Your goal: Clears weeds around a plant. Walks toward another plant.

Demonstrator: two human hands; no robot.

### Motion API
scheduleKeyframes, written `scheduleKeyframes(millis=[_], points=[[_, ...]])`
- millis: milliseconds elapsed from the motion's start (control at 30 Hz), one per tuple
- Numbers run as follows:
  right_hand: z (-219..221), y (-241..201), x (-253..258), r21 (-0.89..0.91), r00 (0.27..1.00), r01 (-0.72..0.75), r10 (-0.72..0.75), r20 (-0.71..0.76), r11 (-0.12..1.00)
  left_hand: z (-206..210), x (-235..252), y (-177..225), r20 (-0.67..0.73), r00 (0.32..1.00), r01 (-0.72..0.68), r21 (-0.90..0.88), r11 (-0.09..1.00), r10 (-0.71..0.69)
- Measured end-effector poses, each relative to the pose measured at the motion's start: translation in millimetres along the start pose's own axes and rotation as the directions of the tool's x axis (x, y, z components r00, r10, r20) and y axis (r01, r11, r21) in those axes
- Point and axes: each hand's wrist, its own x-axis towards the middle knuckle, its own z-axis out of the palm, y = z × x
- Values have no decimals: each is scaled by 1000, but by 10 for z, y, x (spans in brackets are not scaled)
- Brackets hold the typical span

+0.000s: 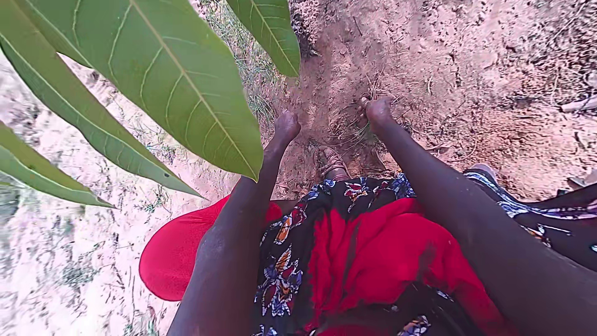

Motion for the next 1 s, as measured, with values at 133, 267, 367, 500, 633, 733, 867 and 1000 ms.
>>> scheduleKeyframes(millis=[133, 267, 367, 500, 633, 733, 867, 1000], points=[[122, -71, -102, -68, 998, 30, -26, 56, 997, -35, -82, 31, -65, 985, -170, -229, 958, 159], [276, -141, -353, 87, 969, -34, 12, 246, 996, -154, -180, 271, -79, 945, -300, -586, 752, 316], [404, -152, -477, 381, 943, -199, 71, 324, 903, -179, -298, 487, -169, 901, -419, -569, 708, 399], [393, -199, -486, 424, 968, -196, 105, 228, 884, -136, -274, 498, -142, 896, -422, -566, 708, 421], [264, -208, -285, 187, 998, -39, 29, 57, 982, 100, -205, 208, 113, 991, -9, -505, 863, 77], [140, -223, -152, -17, 999, 32, -33, -30, 999, 391, -180, 68, 12, 1000, 6, -306, 952, -2], [38, -121, -100, -47, 999, 24, -26, -41, 999, 647, -380, 149, -28, 996, -90, -195, 977, 86], [111, -86, -59, -112, 1000, 23, -23, -1, 993, 503, -448, 134, 152, 986, -65, -37, 997, 70]])
